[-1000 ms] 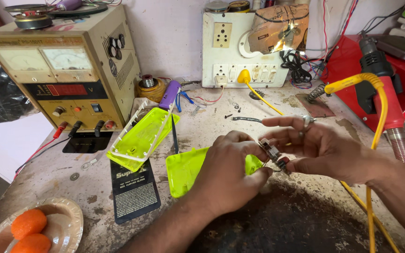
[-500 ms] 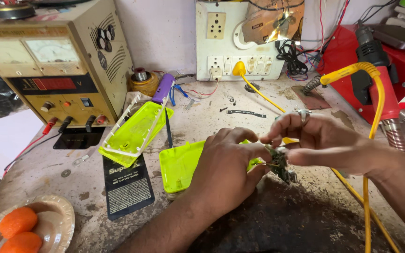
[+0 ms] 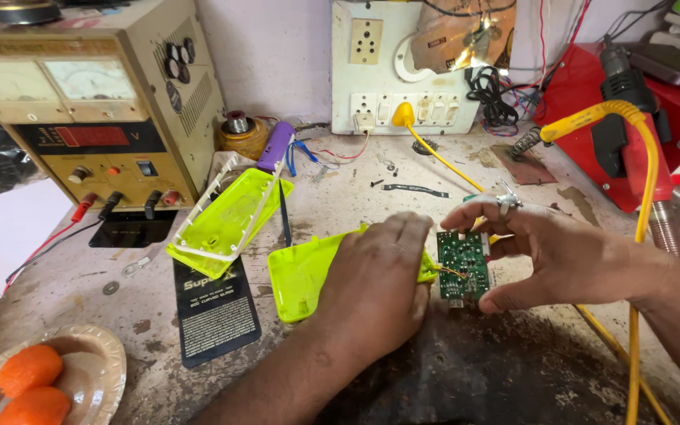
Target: The person uses a screwdriver to unscrew and open the green plastic casing of a small electronic device on a cluttered repair bench. They lift off the cover, remove the internal circuit board and battery assembly, disconnect a white connector, and place the parts on the bench near a power supply unit.
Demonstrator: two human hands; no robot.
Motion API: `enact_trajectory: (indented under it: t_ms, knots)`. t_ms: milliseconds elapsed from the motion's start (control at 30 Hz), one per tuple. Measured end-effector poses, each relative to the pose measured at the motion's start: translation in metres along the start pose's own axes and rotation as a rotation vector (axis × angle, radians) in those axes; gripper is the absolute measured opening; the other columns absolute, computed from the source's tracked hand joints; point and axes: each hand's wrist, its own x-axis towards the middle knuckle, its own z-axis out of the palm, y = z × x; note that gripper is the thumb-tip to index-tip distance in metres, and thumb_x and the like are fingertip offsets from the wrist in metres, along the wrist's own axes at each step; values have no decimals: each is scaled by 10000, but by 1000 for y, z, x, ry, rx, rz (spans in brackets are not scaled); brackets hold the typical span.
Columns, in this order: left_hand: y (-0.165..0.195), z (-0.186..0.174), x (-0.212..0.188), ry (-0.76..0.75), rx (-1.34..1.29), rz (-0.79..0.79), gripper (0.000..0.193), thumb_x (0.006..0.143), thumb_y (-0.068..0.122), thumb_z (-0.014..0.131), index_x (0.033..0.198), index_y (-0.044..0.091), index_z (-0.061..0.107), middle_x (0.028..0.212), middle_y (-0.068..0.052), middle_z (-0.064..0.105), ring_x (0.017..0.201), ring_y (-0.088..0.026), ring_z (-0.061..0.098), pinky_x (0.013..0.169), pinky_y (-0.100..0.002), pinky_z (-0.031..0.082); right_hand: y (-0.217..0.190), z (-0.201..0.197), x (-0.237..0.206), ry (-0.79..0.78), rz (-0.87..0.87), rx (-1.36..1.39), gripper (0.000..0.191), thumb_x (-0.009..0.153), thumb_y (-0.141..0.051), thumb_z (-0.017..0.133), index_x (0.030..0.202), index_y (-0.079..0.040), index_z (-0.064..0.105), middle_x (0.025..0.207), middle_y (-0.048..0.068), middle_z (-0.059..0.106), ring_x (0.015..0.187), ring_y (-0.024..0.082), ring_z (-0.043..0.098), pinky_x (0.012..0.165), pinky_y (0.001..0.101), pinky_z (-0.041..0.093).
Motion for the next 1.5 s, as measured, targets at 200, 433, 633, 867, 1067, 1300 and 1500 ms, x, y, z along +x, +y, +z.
enact_trajectory:
  t_ms: [200, 433, 633, 867, 1067, 1300, 1500]
  knots:
    - [-5, -16, 4, -90, 124, -97, 464, 747, 104, 750, 1191, 75, 622, 1122, -128, 673, 1103, -332, 623, 897, -472, 510, 9, 5, 6, 298, -227, -415, 819, 720, -403, 935, 1429, -320, 534, 1367, 24, 598, 1234, 166, 636, 958, 335, 585]
    - [-6, -24, 3, -149, 202, -128, 224, 836, 56, 688, 1047, 131, 678, 1035, -113, 667, 1064, -322, 653, 822, -479, 542, 17, 16, 15, 266, -169, -275, 1070, 621, -535, 927, 1536, -293, 427, 1349, 19, 641, 1209, 160, 657, 767, 360, 586]
    - [-14, -32, 3, -197, 119, -98, 331, 765, 17, 687, 1053, 178, 706, 1068, -87, 684, 1037, -324, 656, 872, -485, 517, 8, 18, 18, 200, -53, -333, 1085, 569, -495, 982, 1520, -342, 481, 1216, 36, 665, 1196, 153, 675, 994, 360, 528]
    - [-17, -28, 1, -199, 100, -67, 387, 707, 63, 776, 1076, 77, 658, 1127, -133, 654, 1109, -350, 614, 900, -484, 503, 33, 9, 21, 158, -90, -155, 847, 675, -322, 912, 1443, -272, 560, 1207, 10, 734, 1189, 137, 655, 1028, 345, 538]
    - [-20, -29, 1, -110, 2, 87, 649, 611, 168, 870, 1206, 80, 626, 1173, -132, 662, 1121, -355, 613, 937, -495, 477, 50, 5, 25, 172, -191, 96, 445, 861, -208, 804, 1278, -69, 733, 1184, 72, 758, 1143, 161, 724, 980, 330, 567]
    - [-21, -42, 7, -305, -332, -45, 659, 723, 234, 817, 1314, 114, 550, 1032, -86, 711, 1038, -282, 677, 916, -421, 524, 52, 22, 39, 213, -189, 421, 299, 975, -242, 624, 1147, -9, 699, 1030, 82, 760, 1014, 129, 736, 882, 321, 626]
    - [-23, -45, 10, -246, -422, 0, 452, 828, 248, 726, 1253, 116, 642, 1030, -64, 768, 998, -232, 753, 906, -379, 569, 51, 25, 38, -14, -169, 569, 512, 995, -450, 435, 1258, -50, 617, 1110, 118, 734, 1016, 185, 722, 904, 363, 581]
